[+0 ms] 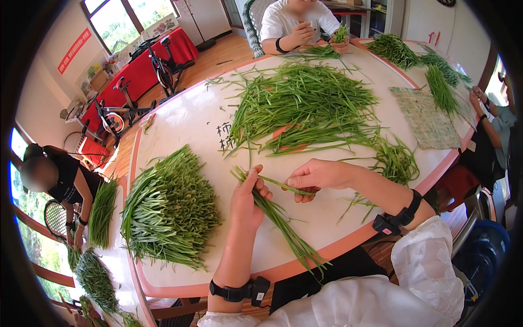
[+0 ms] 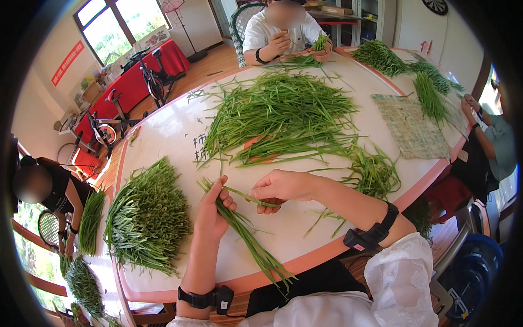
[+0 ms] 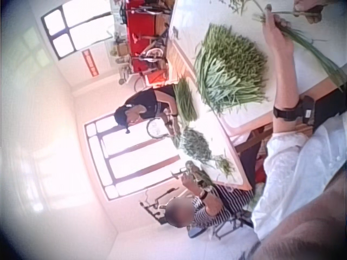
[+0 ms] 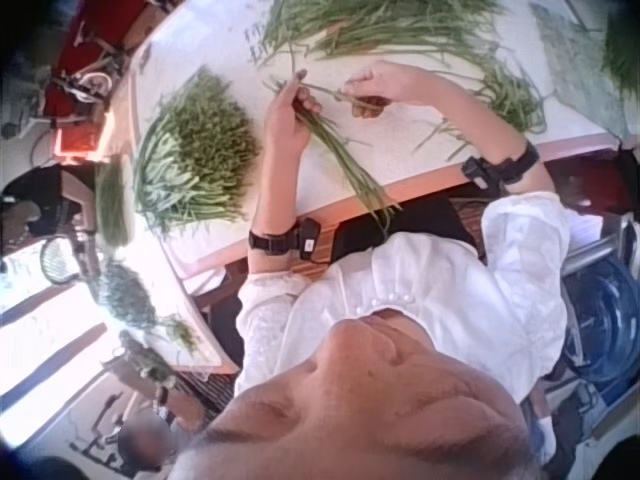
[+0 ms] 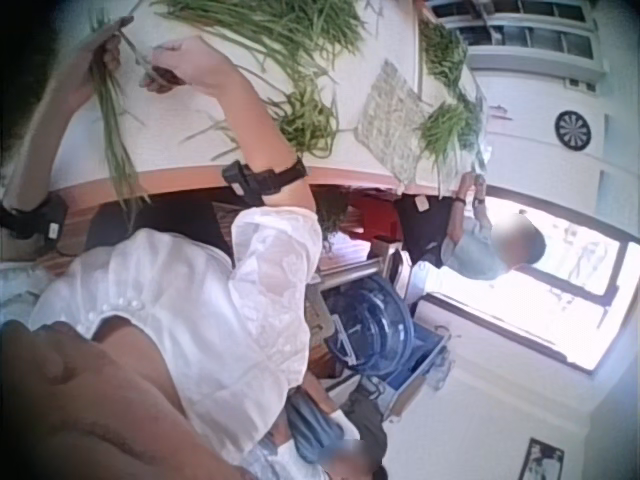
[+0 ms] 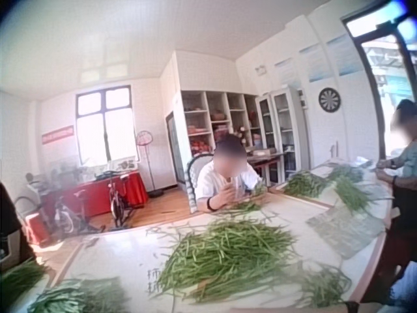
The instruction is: The person sorts a large pile of chives by hand on a table, picking through individual stalks and grouping them together.
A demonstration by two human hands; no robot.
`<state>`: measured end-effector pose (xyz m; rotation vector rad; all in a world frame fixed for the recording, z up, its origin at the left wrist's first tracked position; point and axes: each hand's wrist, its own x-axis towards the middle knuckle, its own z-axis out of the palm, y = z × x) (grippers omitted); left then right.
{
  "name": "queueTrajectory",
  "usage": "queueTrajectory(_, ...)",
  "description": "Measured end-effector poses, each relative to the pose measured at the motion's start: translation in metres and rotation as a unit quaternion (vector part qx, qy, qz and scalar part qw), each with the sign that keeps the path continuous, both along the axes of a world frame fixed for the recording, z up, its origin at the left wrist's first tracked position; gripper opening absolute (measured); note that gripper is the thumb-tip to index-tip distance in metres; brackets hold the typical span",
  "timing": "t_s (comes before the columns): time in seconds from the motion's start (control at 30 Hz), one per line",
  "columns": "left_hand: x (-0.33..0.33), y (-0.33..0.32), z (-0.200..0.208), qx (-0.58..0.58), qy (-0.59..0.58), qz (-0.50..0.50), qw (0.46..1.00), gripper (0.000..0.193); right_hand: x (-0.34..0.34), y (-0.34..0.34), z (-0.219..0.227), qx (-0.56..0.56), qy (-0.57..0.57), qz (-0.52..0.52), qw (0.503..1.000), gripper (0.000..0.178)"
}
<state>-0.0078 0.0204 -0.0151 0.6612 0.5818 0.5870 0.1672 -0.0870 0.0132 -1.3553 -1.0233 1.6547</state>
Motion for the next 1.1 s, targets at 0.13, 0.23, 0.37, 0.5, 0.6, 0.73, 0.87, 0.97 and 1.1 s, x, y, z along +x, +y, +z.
queueTrajectory(0.13, -0.003, 0.004, -0.002, 0.008, 0.018, 0.061, 0.998, 0.023, 0.006, -0.019, 0.005, 0.005, -0.085, 0.029, 0.996, 0.027)
queueTrajectory(0.23, -0.001, 0.002, 0.005, 0.01, 0.049, 0.09, 0.995, 0.022, 0.019, -0.038, 0.015, -0.006, -0.184, 0.09, 0.979, 0.026)
queueTrajectory(0.37, -0.003, 0.005, 0.004, 0.003, 0.022, 0.099, 0.995, 0.022, 0.028, -0.059, 0.014, -0.038, -0.225, 0.066, 0.971, 0.026)
queueTrajectory(0.5, -0.005, 0.007, 0.002, -0.009, -0.007, 0.072, 0.997, 0.022, 0.036, -0.073, 0.009, -0.024, -0.215, 0.022, 0.976, 0.025)
queueTrajectory(0.6, -0.003, 0.005, 0.005, -0.017, -0.003, 0.077, 0.997, 0.022, 0.044, -0.08, 0.015, -0.001, -0.325, 0.062, 0.944, 0.024)
queueTrajectory(0.73, -0.007, 0.007, 0.003, -0.033, -0.031, 0.085, 0.995, 0.022, 0.052, -0.083, 0.024, -0.008, -0.477, 0.031, 0.878, 0.022)
queueTrajectory(0.87, -0.005, 0.004, 0.001, -0.04, -0.044, 0.049, 0.997, 0.024, 0.054, -0.063, 0.012, 0.129, -0.512, -0.096, 0.844, 0.02)
queueTrajectory(0.97, -0.003, 0.004, 0.006, -0.035, -0.009, 0.05, 0.998, 0.025, 0.051, -0.022, -0.01, 0.24, -0.569, -0.127, 0.776, 0.017)
queueTrajectory(1.1, -0.001, 0.004, 0.007, -0.026, 0.027, 0.057, 0.998, 0.023, 0.047, 0.017, -0.026, 0.25, -0.65, -0.102, 0.711, 0.014)
